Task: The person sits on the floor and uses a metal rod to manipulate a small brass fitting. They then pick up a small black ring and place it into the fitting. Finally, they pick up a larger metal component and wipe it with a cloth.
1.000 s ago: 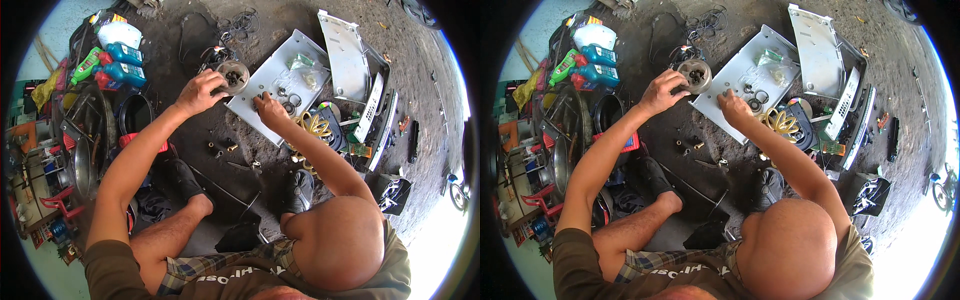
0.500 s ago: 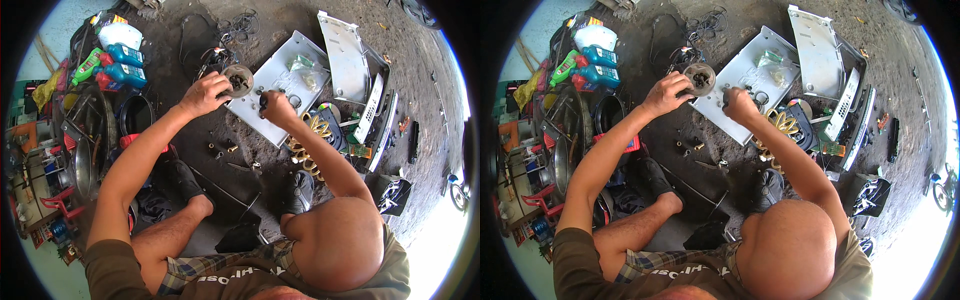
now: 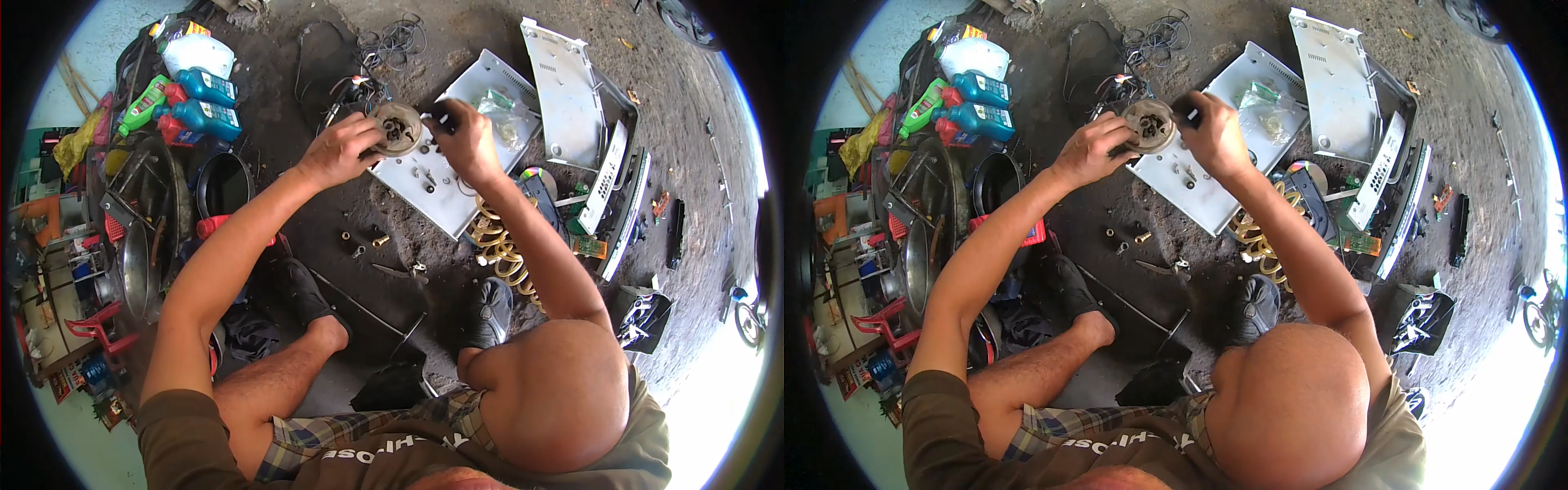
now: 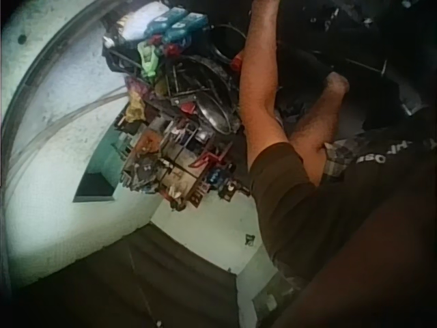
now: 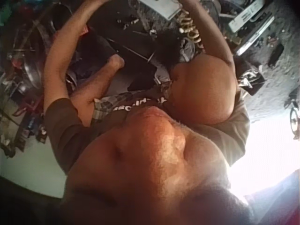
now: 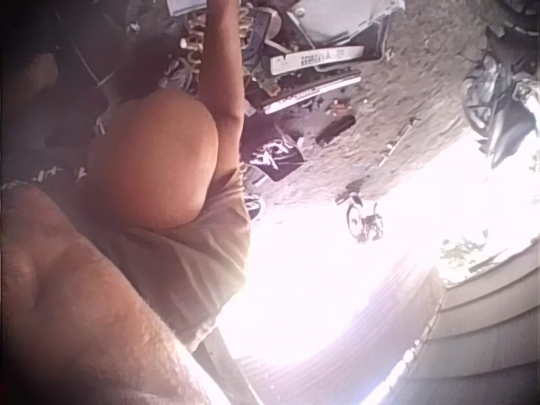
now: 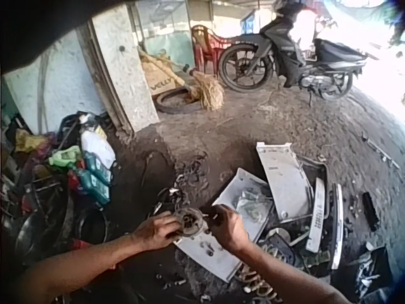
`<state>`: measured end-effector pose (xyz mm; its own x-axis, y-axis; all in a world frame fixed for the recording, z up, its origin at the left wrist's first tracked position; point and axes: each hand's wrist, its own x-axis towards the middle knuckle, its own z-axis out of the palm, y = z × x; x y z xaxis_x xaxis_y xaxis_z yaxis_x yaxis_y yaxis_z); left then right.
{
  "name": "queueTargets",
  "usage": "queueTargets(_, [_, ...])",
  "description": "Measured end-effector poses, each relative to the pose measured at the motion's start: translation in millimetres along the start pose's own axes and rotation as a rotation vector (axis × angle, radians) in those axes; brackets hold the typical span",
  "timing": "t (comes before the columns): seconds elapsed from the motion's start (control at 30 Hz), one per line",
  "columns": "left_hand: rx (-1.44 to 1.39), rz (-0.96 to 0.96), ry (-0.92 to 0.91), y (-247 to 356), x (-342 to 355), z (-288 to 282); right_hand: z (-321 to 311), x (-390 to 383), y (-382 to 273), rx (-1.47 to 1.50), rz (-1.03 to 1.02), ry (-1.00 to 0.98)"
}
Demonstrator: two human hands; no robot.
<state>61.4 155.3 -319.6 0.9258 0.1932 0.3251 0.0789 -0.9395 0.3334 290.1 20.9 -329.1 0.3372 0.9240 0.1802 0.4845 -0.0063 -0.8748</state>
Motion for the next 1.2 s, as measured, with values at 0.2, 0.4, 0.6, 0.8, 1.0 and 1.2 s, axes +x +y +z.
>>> queueTargets(0.2, [-0.023, -0.027, -0.005, -2.8, -7.4, -1.0, 27.1, -50.6, 54.6, -0.371, 0.139, -0.407])
queueTargets(0.4, [-0.023, -0.021, -0.019, -2.8, -7.9, -1.1, 54.0, -76.1, 84.7, -0.488, 0.024, -0.431])
queueTargets(0.6, [-0.026, -0.029, -0.020, -3.7, -10.9, -2.5, 59.7, -73.7, 71.8, -0.497, 0.045, -0.433])
queueTargets(0.8, [-0.034, -0.028, -0.032, -2.5, -9.9, 1.1, 61.1, -77.3, 74.8, -0.507, 0.039, -0.378])
queueTargets(1.0, [-0.034, -0.034, -0.032, -4.4, -14.4, 1.7, 36.6, -51.7, 83.8, -0.240, 0.368, -0.439])
queueTargets(1.2, [-0.009, -0.003, -0.028, -1.4, -11.5, 1.6, -13.2, -29.0, 61.9, 0.843, 0.619, -0.275])
